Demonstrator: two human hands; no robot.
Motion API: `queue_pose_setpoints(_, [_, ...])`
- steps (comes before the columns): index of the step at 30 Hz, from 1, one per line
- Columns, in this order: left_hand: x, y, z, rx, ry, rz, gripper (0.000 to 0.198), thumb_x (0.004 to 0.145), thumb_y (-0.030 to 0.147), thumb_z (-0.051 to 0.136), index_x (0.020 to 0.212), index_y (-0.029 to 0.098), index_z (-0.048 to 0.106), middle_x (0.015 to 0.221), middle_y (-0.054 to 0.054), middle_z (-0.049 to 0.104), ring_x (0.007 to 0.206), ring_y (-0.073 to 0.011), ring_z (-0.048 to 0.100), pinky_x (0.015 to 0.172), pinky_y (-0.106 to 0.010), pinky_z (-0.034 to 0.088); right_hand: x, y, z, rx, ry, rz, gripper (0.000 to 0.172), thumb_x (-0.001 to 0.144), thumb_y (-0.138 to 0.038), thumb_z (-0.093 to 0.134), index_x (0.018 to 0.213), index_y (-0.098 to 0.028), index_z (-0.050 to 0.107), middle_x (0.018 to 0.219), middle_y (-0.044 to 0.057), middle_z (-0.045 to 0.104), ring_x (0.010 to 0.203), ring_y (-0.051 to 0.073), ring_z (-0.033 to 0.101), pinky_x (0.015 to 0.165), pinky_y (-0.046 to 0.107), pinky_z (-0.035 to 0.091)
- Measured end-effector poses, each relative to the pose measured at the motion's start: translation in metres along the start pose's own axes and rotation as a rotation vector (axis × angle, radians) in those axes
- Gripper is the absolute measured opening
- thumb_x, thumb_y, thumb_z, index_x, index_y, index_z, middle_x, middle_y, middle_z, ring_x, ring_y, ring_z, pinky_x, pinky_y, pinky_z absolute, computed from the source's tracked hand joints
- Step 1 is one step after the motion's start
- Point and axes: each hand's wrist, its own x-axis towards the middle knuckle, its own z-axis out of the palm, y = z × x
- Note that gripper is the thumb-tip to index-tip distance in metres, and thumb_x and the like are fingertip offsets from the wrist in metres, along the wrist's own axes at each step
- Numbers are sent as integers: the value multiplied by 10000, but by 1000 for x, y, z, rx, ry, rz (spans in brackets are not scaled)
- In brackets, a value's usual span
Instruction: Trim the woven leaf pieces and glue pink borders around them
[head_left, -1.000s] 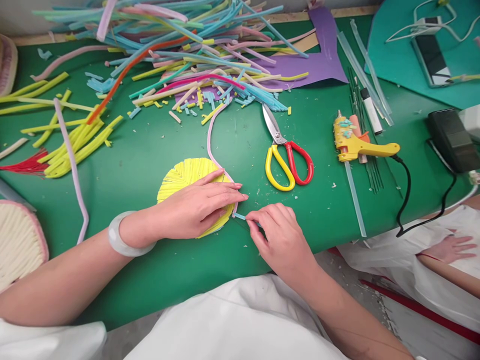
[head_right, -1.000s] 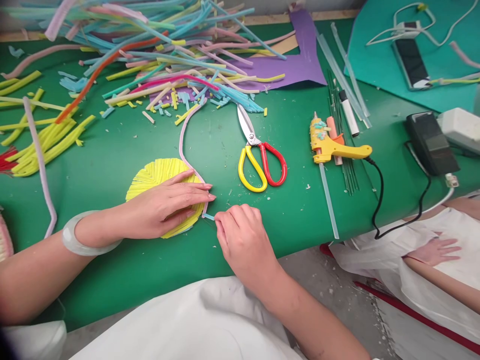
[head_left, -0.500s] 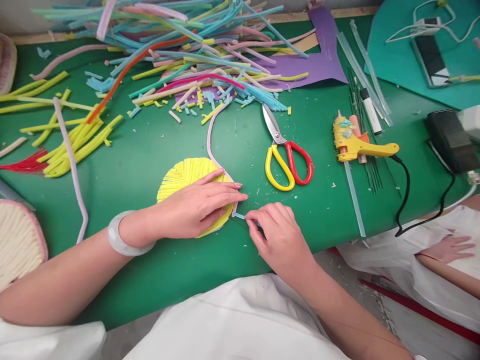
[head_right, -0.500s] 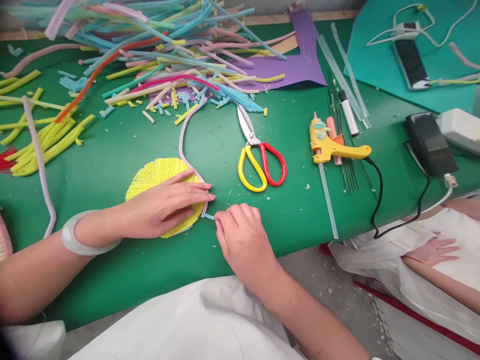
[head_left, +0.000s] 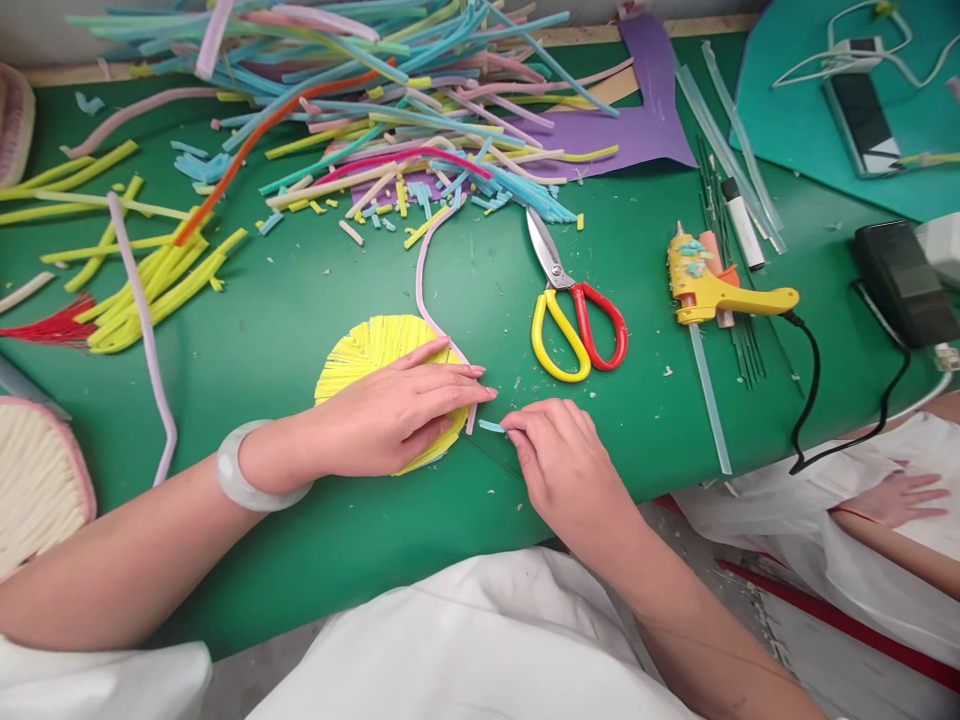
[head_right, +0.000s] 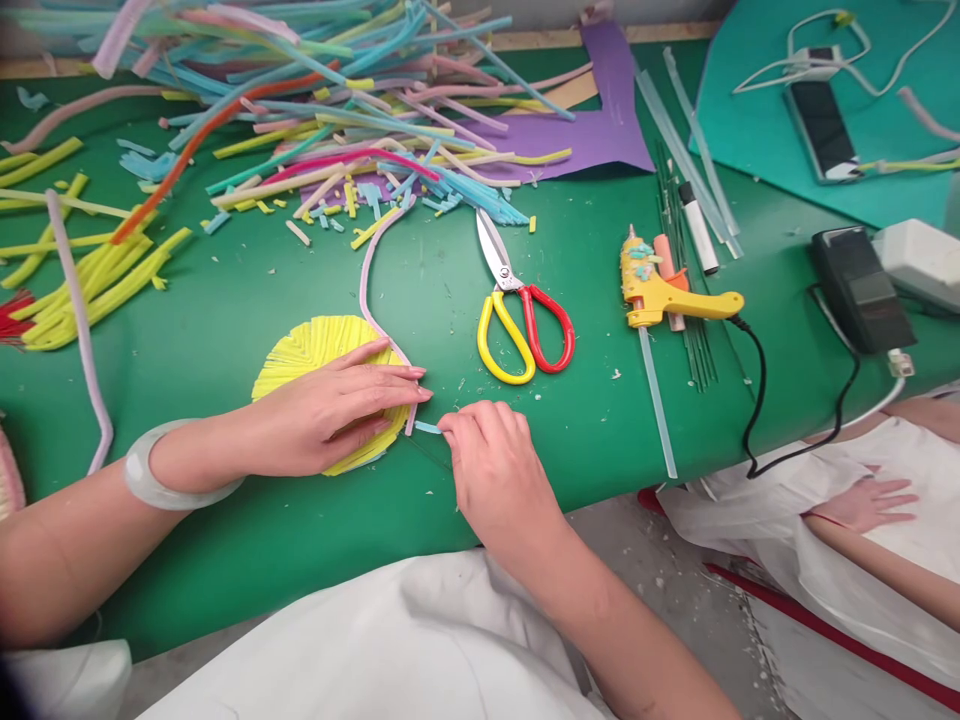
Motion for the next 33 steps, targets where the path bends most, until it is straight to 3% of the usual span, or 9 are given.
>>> queue_pose_setpoints(5, [1,0,0,-11,6,-6,388,1017,121,429,1390,200,503,1333,-90,674,1340,-214,559,1248,-522,236,0,-6,3,50,-12,0,198,1022,-138,372,1031,-154,569,866,67,602,778,204,520,706,340,425])
queue_pose_setpoints(17, [1,2,-1,-23,12,-8,365,1025,134,427,1375,198,509,1316,-85,684,1339,-215,561,1252,-517,224,-2,-14,14,-9,-9,-78,263,1010,-111,437,1123,-144,672,751,32,554,700,194,470,667,319,390])
queue_pose_setpoints(33, [2,2,0,-28,19,-10,376,1026,140,433,1387,212,511,1313,-84,687,1331,-217,568,1241,-524,254,-2,-16,15,-67,-3,-123,293,1004,-92,410,1151,-129,661,734,28,537,687,193,457,647,331,366])
